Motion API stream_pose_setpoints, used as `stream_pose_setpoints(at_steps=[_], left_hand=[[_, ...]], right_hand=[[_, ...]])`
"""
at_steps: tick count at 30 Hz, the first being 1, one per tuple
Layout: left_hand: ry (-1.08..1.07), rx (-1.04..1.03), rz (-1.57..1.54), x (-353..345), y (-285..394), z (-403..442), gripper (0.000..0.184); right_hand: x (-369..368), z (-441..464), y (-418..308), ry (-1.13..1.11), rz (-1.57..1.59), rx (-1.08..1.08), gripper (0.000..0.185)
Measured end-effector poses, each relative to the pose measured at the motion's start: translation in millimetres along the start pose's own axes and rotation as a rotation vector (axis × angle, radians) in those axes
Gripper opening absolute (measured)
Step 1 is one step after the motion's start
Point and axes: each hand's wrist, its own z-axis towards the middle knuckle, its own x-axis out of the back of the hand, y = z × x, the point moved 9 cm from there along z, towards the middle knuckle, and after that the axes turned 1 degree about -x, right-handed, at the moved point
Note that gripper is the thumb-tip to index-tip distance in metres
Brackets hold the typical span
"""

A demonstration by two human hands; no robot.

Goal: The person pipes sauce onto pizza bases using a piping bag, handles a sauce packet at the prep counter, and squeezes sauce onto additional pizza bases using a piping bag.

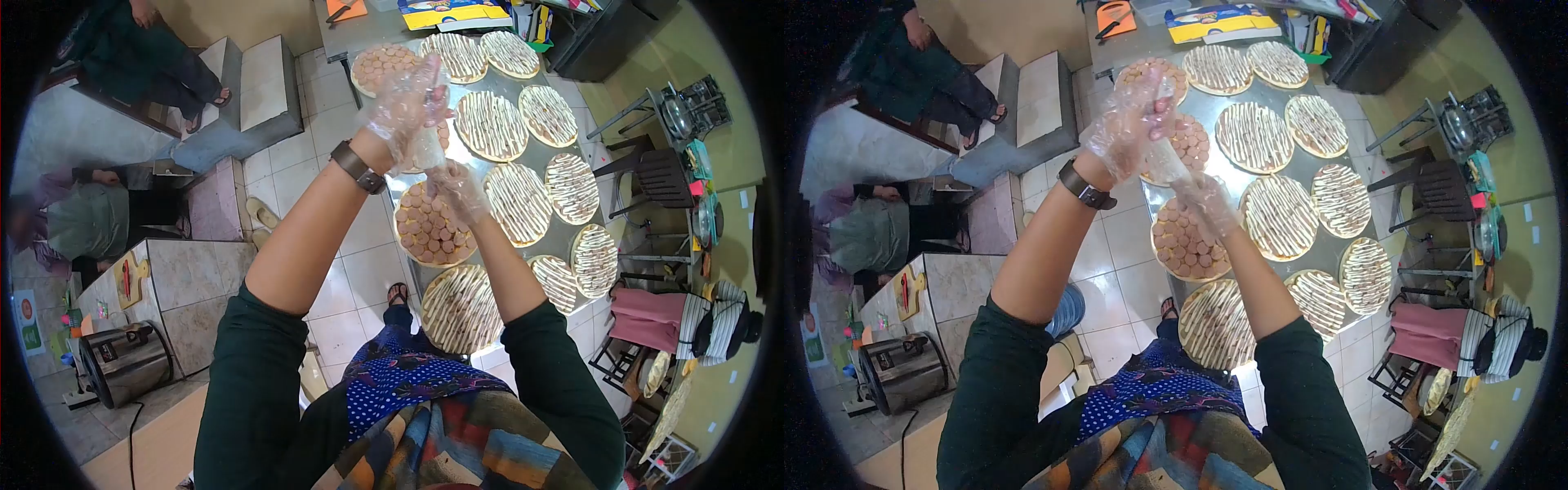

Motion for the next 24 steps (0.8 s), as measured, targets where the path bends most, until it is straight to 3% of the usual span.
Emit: stream_pose_setpoints(at_steps=[4,10,13,14,16,18,19,21,22,24], left_hand=[[-0.032,0.043,0.057,6,-12,14,0.026],[-0.004,0.107,0.127,28,-27,19,0.029],[-0.006,0.126,0.163,32,-39,24,0.031],[-0.035,0.127,0.195,32,-45,25,0.035],[-0.087,0.071,0.281,23,-49,28,0.034],[-0.145,-0.021,0.604,12,-41,25,0.039],[-0.149,-0.023,0.602,10,-39,23,0.039],[-0.171,0.094,0.382,4,-41,15,0.041],[-0.161,0.089,0.427,4,-32,9,0.041],[-0.142,0.115,0.432,10,-31,5,0.040]], right_hand=[[10,36,26,0.094,-0.088,-0.038,0.017],[0,56,57,0.164,0.044,-0.056,0.013],[39,89,105,0.232,-0.286,0.092,0.015],[64,111,127,0.205,-0.621,0.239,0.012],[70,108,114,0.173,-0.956,0.385,0.013],[34,69,48,0.076,-1.596,0.386,0.010],[20,58,33,0.080,-1.598,0.385,0.010],[-1,60,64,-0.096,-1.977,0.134,0.015],[-1,65,86,-0.165,-2.096,0.046,0.019],[21,83,119,0.316,-1.509,0.492,0.019]])
